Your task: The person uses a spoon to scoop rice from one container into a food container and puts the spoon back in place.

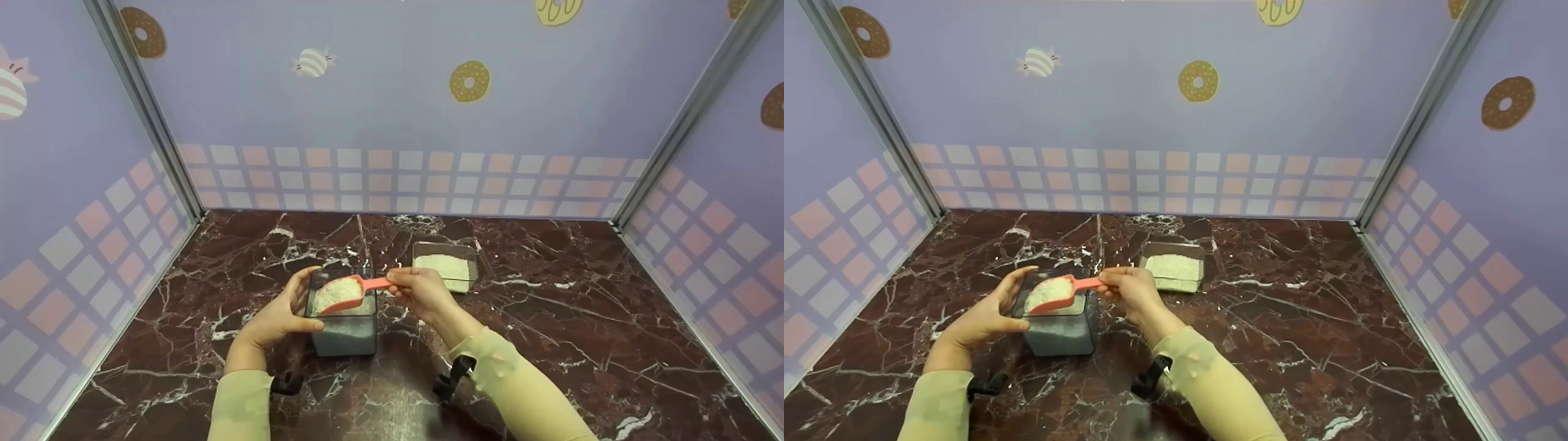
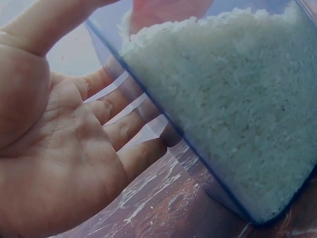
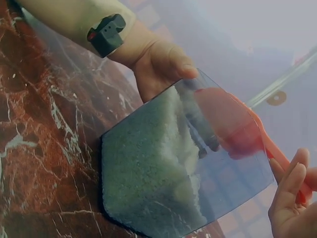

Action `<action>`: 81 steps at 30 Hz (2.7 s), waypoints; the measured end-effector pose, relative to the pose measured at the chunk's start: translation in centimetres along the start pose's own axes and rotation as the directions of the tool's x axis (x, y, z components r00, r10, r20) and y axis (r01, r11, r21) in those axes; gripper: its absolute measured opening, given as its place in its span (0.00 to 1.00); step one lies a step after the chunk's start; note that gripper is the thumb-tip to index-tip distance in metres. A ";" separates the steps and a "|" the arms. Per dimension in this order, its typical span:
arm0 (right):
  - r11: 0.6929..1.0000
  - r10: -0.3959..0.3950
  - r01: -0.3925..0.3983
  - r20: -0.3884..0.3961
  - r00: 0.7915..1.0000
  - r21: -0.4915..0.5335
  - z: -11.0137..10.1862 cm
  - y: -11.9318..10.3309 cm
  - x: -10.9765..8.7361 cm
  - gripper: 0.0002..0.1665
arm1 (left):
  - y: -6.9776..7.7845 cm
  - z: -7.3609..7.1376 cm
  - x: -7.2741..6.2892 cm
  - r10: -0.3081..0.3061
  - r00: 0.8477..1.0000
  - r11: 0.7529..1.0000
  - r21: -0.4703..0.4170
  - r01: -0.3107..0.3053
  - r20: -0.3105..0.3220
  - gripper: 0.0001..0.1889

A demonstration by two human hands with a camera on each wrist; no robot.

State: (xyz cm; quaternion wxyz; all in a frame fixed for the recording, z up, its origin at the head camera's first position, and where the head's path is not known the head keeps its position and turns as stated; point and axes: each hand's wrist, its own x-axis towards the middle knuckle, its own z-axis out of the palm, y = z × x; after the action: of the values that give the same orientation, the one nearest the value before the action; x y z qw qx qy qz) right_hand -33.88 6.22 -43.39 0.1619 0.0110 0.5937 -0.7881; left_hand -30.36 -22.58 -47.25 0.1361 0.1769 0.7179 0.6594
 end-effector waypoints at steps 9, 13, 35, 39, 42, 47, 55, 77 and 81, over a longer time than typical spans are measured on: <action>0.996 -0.024 0.024 -0.004 1.000 0.084 -0.7 1.1 -0.1 0.10 | 0.0 0.0 0.1 0.029 1.000 0.999 -0.022 -0.029 0.006 0.60; 0.993 -0.029 0.030 -0.011 1.000 0.115 -1.0 1.3 -0.3 0.15 | 0.0 0.0 0.1 0.024 1.000 1.000 -0.006 -0.024 0.008 0.60; 0.960 -0.115 0.141 -0.118 0.986 0.243 -4.1 -2.3 -1.8 0.09 | -0.1 0.1 0.1 0.019 1.000 1.000 -0.010 -0.019 -0.003 0.59; 0.946 -0.143 0.194 -0.202 0.969 0.261 -6.0 -3.1 -1.6 0.08 | -0.1 0.1 0.0 0.017 1.000 1.000 -0.009 -0.017 -0.001 0.59; 0.931 -0.149 0.223 -0.255 0.955 0.291 -7.7 -3.5 -1.2 0.09 | -0.1 0.1 0.0 0.018 1.000 1.000 -0.009 -0.018 0.000 0.59; 0.917 -0.159 0.266 -0.337 0.928 0.297 -10.3 -3.6 -0.4 0.12 | -0.2 0.1 0.1 0.023 1.000 1.000 -0.018 -0.023 0.002 0.60; 0.935 -0.282 0.352 -0.522 0.805 0.039 -12.5 -2.7 0.9 0.05 | -0.1 0.2 0.2 0.030 1.000 0.999 -0.032 -0.030 0.002 0.61; 0.304 -0.857 0.256 -0.147 0.493 -0.918 -12.0 -3.5 -1.3 0.05 | -0.2 0.1 0.0 0.029 1.000 0.999 -0.013 -0.029 0.008 0.60; 0.287 -0.875 0.276 -0.133 0.466 -0.917 -11.8 -3.5 -1.3 0.05 | -0.1 0.1 -0.1 0.024 1.000 1.000 0.000 -0.024 0.007 0.60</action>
State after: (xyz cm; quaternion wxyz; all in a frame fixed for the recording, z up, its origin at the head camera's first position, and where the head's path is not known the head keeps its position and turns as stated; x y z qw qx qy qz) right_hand -35.64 18.52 -43.33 -0.3859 -0.0355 0.8449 -0.3688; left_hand -30.28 -22.53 -47.41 0.1308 0.1877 0.7154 0.6602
